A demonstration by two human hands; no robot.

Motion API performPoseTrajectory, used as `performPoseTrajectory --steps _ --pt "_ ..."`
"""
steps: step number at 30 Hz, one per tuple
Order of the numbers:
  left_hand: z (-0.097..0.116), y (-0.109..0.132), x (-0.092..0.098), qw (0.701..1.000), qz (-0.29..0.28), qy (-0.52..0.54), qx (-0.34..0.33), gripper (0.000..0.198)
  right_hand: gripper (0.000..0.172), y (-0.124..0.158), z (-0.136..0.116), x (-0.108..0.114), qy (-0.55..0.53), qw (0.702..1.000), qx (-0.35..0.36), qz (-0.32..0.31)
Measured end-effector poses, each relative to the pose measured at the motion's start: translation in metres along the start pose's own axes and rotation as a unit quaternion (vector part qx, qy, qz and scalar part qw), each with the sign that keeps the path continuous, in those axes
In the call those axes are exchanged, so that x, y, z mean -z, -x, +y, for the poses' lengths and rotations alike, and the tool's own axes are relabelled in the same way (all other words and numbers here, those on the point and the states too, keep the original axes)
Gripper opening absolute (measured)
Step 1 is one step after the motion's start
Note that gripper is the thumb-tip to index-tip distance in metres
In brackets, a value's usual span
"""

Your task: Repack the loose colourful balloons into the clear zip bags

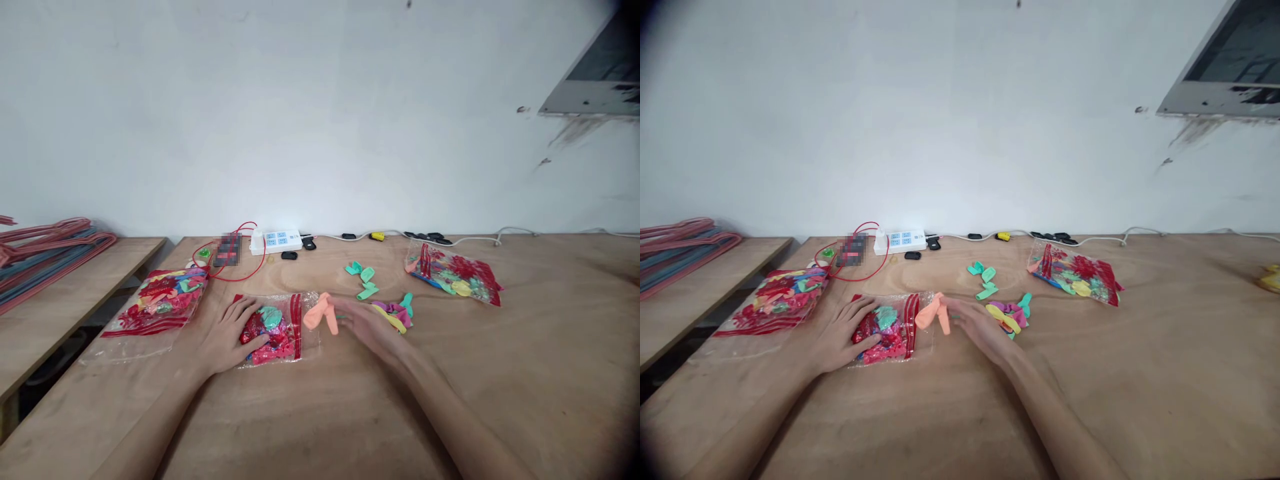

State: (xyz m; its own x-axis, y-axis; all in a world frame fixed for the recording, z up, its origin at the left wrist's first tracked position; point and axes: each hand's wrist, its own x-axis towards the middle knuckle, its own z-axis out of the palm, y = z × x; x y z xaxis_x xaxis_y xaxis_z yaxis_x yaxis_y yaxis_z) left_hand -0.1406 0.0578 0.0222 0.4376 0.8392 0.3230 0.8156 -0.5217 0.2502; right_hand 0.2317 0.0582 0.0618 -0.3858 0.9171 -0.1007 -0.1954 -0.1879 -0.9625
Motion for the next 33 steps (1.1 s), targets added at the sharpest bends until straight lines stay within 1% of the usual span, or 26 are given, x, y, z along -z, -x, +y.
performPoseTrajectory --steps 2,3,6,9,13,16,20,22,23,25,29,33 --pt "0.001 0.0 0.001 1.0 -0.001 -0.002 -0.005 0.074 0.041 -0.001 0.007 -0.005 -0.067 0.995 -0.064 -0.036" --pt "0.002 0.0 0.001 1.0 -0.004 -0.001 -0.008 0.074 0.044 -0.003 0.011 -0.008 -0.108 0.989 -0.088 -0.05" --pt "0.008 0.001 -0.001 1.0 -0.021 0.011 -0.019 0.077 0.06 -0.006 0.021 -0.019 -0.206 0.966 -0.138 -0.078" --pt "0.022 0.002 -0.005 0.997 -0.041 0.048 -0.048 0.082 0.069 -0.007 0.024 -0.033 -0.247 0.952 -0.16 -0.09" --pt "0.05 0.004 -0.009 0.985 -0.07 0.12 -0.098 0.091 0.078 -0.002 0.025 -0.052 -0.284 0.939 -0.166 -0.104" --pt "0.067 0.006 -0.008 0.978 -0.085 0.144 -0.121 0.099 0.082 0.002 0.03 -0.063 -0.314 0.927 -0.178 -0.099" --pt "0.075 0.008 -0.007 0.978 -0.096 0.138 -0.127 0.104 0.094 0.007 0.038 -0.075 -0.357 0.901 -0.216 -0.116" --pt "0.075 0.008 -0.008 0.978 -0.095 0.135 -0.126 0.103 0.095 0.009 0.04 -0.078 -0.371 0.889 -0.236 -0.128" --pt "0.074 0.008 -0.01 0.979 -0.096 0.134 -0.124 0.102 0.093 0.009 0.04 -0.078 -0.373 0.886 -0.244 -0.131" --pt "0.071 0.008 -0.013 0.98 -0.096 0.131 -0.115 0.101 0.084 0.008 0.038 -0.074 -0.365 0.887 -0.249 -0.136" --pt "0.06 0.007 -0.018 0.985 -0.075 0.121 -0.094 0.099 0.063 0.003 0.026 -0.052 -0.334 0.909 -0.209 -0.135" --pt "0.044 0.002 -0.014 0.991 -0.05 0.101 -0.074 0.091 0.061 0.0 0.01 -0.026 -0.293 0.93 -0.18 -0.133"
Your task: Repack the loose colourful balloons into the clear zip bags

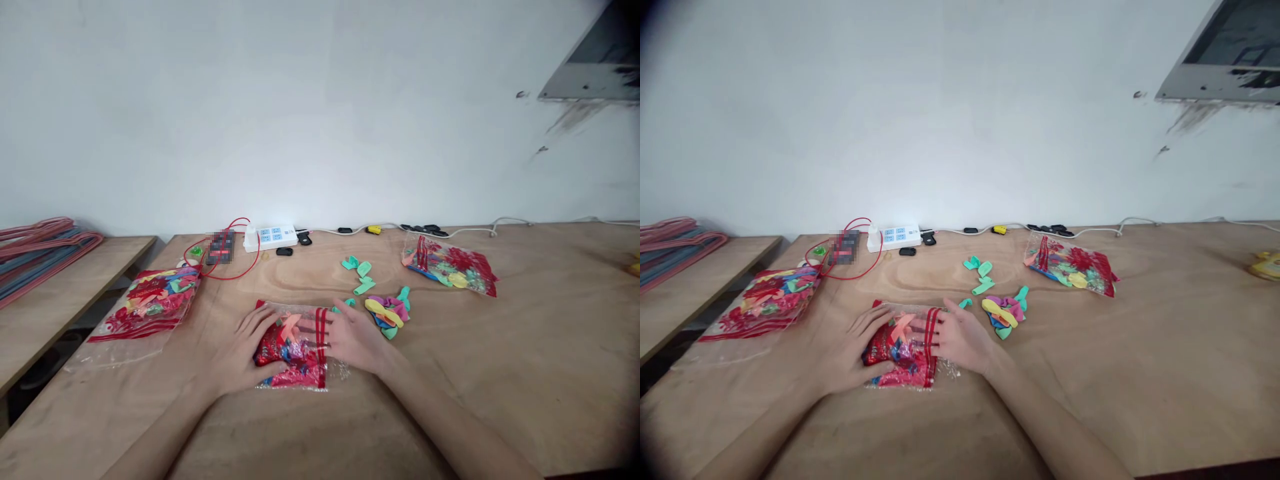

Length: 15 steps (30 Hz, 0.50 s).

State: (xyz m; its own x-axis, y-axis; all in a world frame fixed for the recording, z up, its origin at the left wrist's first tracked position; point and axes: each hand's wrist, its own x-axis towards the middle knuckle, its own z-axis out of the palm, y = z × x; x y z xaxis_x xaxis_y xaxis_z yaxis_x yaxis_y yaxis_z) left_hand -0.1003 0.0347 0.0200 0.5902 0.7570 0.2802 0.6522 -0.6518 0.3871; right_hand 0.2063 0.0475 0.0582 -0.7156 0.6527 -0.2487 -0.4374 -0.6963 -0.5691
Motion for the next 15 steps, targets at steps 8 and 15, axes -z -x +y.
performPoseTrajectory --steps 8,15 --pt "-0.036 0.004 0.021 0.996 0.038 -0.065 0.056 0.085 0.047 0.012 -0.035 0.046 0.296 0.901 0.218 0.228" --pt "-0.044 0.006 0.018 0.995 0.046 -0.067 0.058 0.083 0.037 0.01 -0.06 0.096 0.777 0.44 0.308 0.329"
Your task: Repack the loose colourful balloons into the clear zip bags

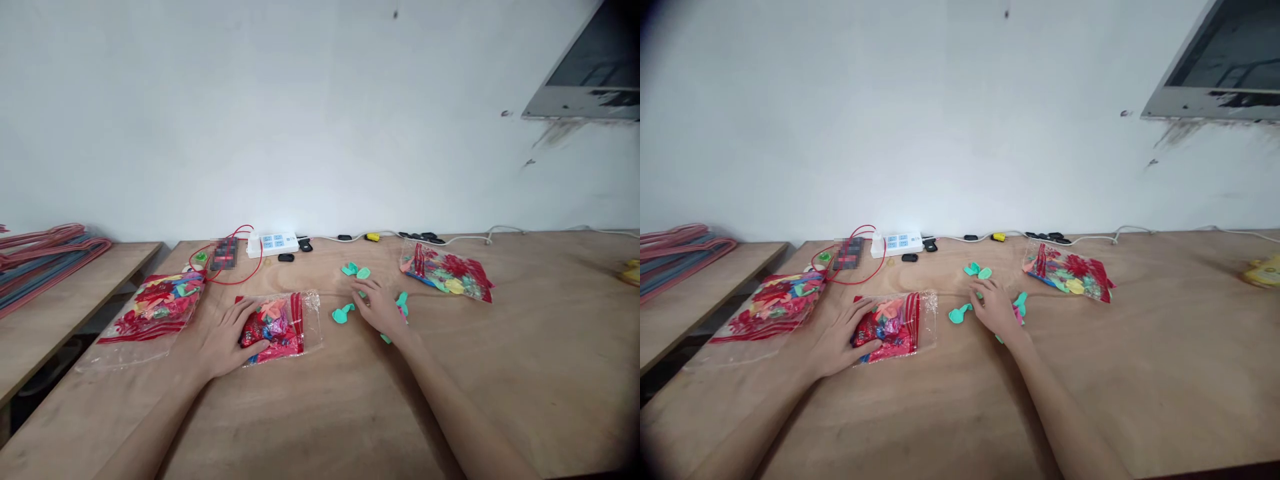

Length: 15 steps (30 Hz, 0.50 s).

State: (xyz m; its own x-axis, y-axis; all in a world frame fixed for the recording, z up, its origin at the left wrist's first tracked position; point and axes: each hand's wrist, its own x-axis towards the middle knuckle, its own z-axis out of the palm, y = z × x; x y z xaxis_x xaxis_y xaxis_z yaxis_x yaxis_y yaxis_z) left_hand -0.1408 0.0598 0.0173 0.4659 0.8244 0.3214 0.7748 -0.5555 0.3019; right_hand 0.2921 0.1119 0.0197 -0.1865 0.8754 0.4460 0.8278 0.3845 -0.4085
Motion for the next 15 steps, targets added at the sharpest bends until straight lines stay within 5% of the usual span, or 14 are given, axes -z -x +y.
performPoseTrajectory --steps 6,15 --pt "0.0 0.0 -0.001 1.0 0.004 0.016 0.001 0.081 0.04 -0.035 0.016 -0.011 0.111 0.991 -0.02 -0.078" --pt "0.0 0.001 -0.001 1.0 0.014 0.014 0.001 0.084 0.037 -0.043 0.003 0.003 -0.013 0.999 -0.008 -0.038"
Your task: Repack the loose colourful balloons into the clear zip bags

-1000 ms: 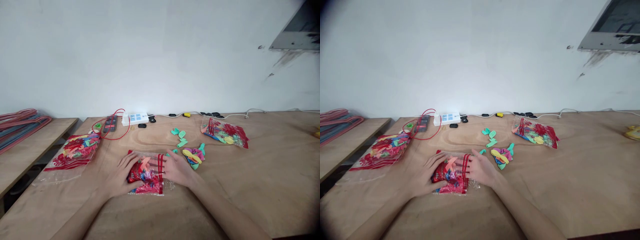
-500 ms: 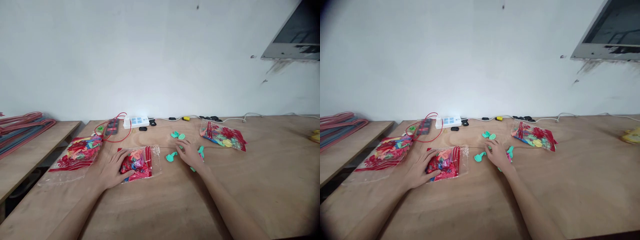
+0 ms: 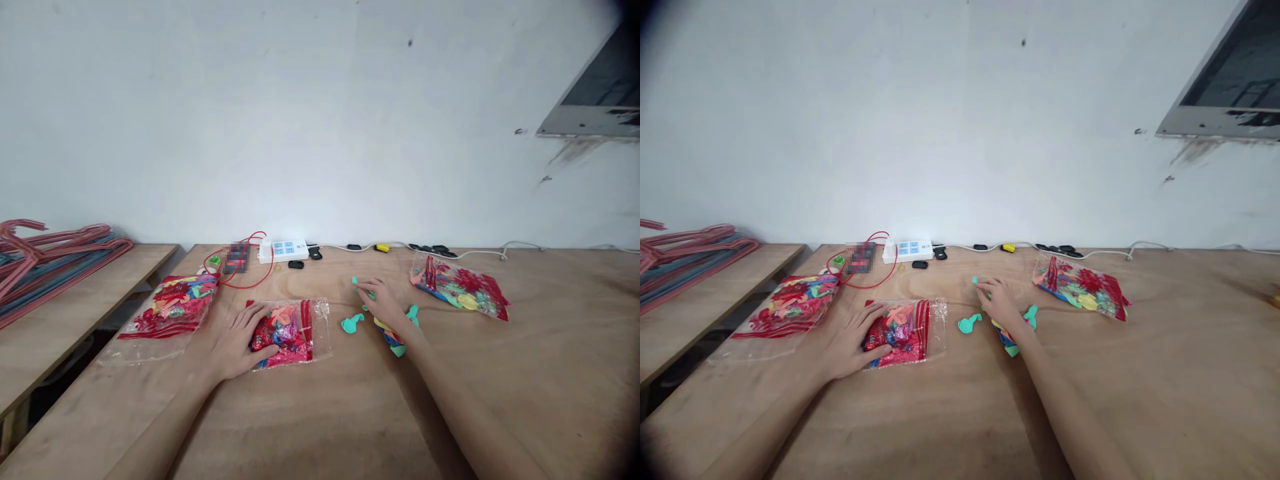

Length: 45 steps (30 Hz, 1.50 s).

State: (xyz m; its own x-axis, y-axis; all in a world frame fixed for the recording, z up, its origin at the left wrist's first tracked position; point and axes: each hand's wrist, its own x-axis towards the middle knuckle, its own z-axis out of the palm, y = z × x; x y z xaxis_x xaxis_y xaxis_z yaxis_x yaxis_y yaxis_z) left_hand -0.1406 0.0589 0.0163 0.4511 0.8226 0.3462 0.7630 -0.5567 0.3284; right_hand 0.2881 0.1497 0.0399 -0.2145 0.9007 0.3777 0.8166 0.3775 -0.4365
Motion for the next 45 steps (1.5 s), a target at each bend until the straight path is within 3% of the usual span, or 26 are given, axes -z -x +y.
performPoseTrajectory --steps 2,4,8,10,14,16,18,20,23,27,31,35,40,45 --pt "0.001 0.0 0.001 1.0 0.0 -0.006 -0.002 0.084 0.039 0.014 -0.013 0.005 -0.068 0.998 -0.005 0.01" --pt "0.001 -0.001 0.002 1.0 -0.001 -0.012 -0.004 0.084 0.04 0.03 -0.025 0.01 -0.204 0.978 -0.043 0.009" --pt "0.002 -0.002 0.003 1.0 0.002 -0.018 -0.009 0.084 0.052 0.061 -0.041 0.011 -0.463 0.87 -0.163 -0.048" --pt "0.002 -0.001 0.003 1.0 0.003 -0.018 -0.009 0.083 0.058 0.07 -0.044 0.011 -0.493 0.844 -0.196 -0.084" --pt "0.002 -0.001 0.004 1.0 0.0 -0.021 -0.01 0.081 0.062 0.074 -0.041 0.012 -0.496 0.829 -0.221 -0.132" --pt "0.002 -0.001 0.005 1.0 -0.008 -0.023 -0.006 0.082 0.063 0.073 -0.035 0.013 -0.459 0.848 -0.23 -0.131" --pt "0.001 -0.001 0.005 1.0 -0.015 -0.02 -0.001 0.082 0.058 0.074 -0.027 0.014 -0.351 0.904 -0.219 -0.108" --pt "0.0 -0.001 0.004 1.0 -0.02 -0.012 0.0 0.083 0.045 0.075 -0.02 0.014 -0.211 0.962 -0.165 -0.062" --pt "-0.002 0.0 0.001 1.0 -0.023 -0.005 0.003 0.084 0.037 0.078 -0.014 0.015 -0.073 0.995 -0.064 0.001" --pt "-0.004 0.0 0.0 0.999 -0.03 -0.015 0.002 0.085 0.043 0.08 -0.018 0.019 -0.029 0.998 0.052 0.013" --pt "-0.003 0.0 0.0 1.0 -0.026 -0.008 0.0 0.083 0.049 0.082 -0.03 0.018 -0.017 0.987 0.152 -0.049" --pt "-0.003 -0.001 0.0 1.0 -0.02 -0.009 -0.008 0.083 0.041 0.084 -0.034 0.011 -0.017 0.984 0.157 -0.08" --pt "0.0 -0.002 0.003 1.0 -0.017 -0.025 -0.006 0.083 0.046 0.082 -0.032 0.006 0.033 0.985 0.149 -0.077" --pt "-0.002 -0.001 0.001 0.999 -0.027 -0.023 -0.007 0.084 0.037 0.074 -0.033 0.0 0.045 0.985 0.143 -0.084"
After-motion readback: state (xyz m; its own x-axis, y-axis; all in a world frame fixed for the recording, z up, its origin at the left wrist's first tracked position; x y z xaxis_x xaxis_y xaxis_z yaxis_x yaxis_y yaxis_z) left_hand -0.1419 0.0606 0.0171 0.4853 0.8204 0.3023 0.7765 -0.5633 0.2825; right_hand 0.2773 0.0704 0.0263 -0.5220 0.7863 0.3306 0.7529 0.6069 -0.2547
